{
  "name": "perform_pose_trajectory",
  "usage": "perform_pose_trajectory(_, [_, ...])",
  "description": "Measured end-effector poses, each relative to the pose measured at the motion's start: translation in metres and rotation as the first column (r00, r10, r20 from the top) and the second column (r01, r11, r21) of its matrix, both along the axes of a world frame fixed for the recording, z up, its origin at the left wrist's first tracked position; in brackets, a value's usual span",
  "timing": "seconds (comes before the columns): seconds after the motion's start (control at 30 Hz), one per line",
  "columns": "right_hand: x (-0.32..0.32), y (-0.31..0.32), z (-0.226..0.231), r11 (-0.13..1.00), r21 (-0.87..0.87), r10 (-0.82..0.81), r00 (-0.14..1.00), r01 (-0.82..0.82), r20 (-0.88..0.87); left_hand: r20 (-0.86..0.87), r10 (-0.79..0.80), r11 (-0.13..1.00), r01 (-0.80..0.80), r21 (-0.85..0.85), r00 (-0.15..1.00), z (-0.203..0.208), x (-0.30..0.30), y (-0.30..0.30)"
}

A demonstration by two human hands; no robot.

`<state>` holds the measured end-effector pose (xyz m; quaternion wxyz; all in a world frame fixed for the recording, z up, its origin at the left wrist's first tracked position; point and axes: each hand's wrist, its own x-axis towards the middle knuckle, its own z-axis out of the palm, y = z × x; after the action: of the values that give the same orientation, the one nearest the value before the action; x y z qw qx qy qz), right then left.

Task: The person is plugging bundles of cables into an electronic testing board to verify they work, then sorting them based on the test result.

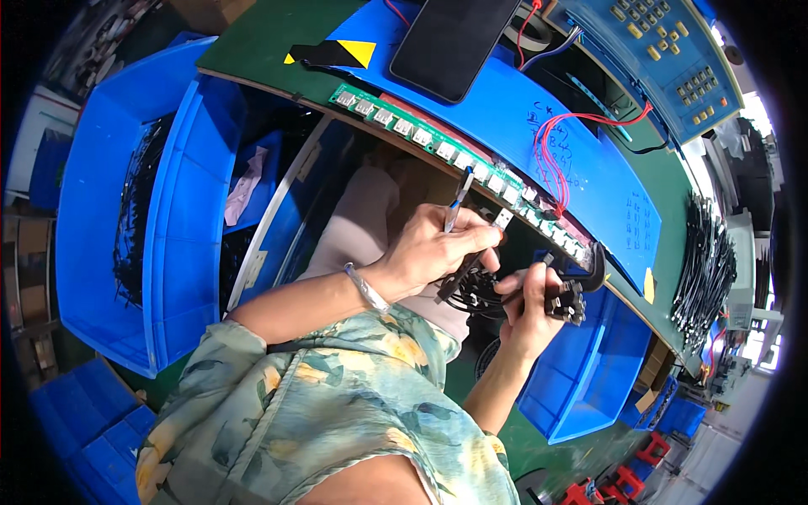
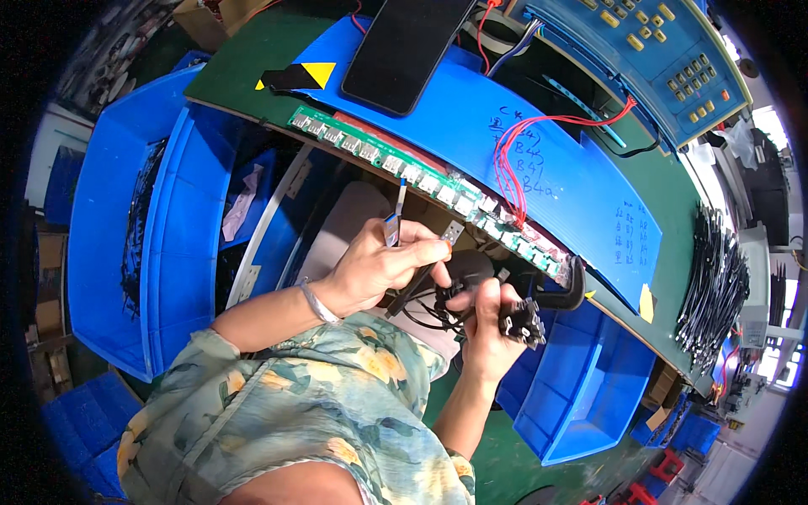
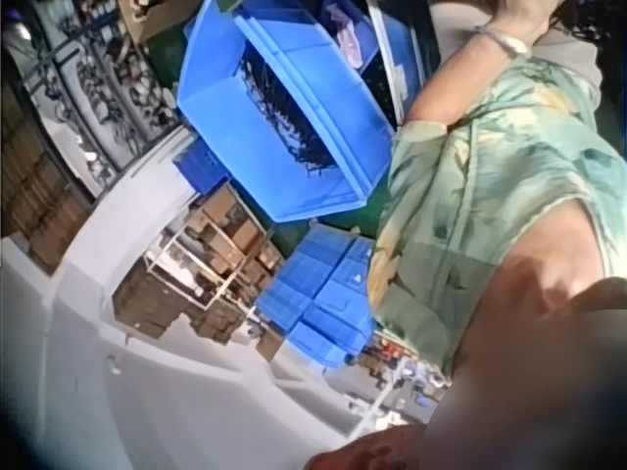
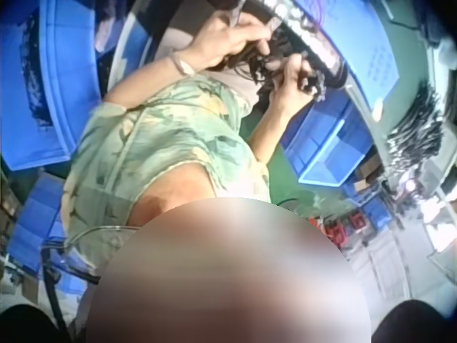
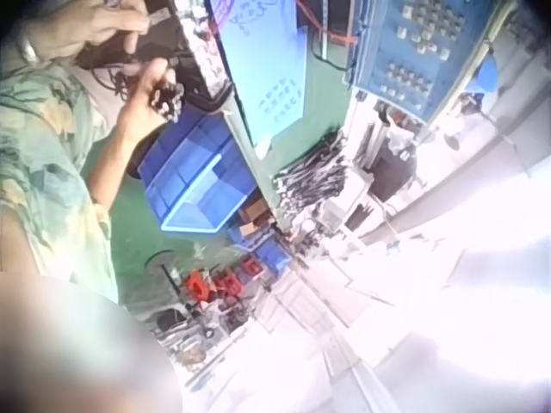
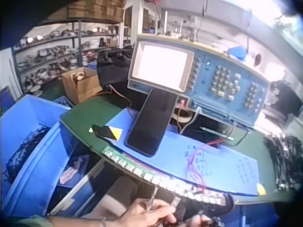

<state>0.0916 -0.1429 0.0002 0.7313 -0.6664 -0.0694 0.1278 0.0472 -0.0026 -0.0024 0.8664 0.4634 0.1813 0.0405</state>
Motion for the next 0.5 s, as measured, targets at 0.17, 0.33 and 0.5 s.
perform_pose_trajectory(0.17, [0.009, 0.011, -0.004, 1.0, -0.006, -0.007, 0.998, 0.007, -0.059, 0.002, 0.018, 0.999, -0.018, -0.03, 1.0, -0.007, 0.009, 0.001])
perform_pose_trajectory(0.33, [0.016, 0.017, -0.01, 0.998, -0.013, -0.062, 0.994, 0.061, -0.095, -0.007, 0.055, 0.998, -0.055, -0.029, 0.998, -0.005, 0.011, 0.0])
perform_pose_trajectory(0.5, [0.02, 0.016, -0.008, 0.999, -0.005, -0.055, 0.994, 0.054, -0.099, -0.034, 0.059, 0.997, -0.06, -0.039, 0.998, -0.003, 0.012, -0.001])
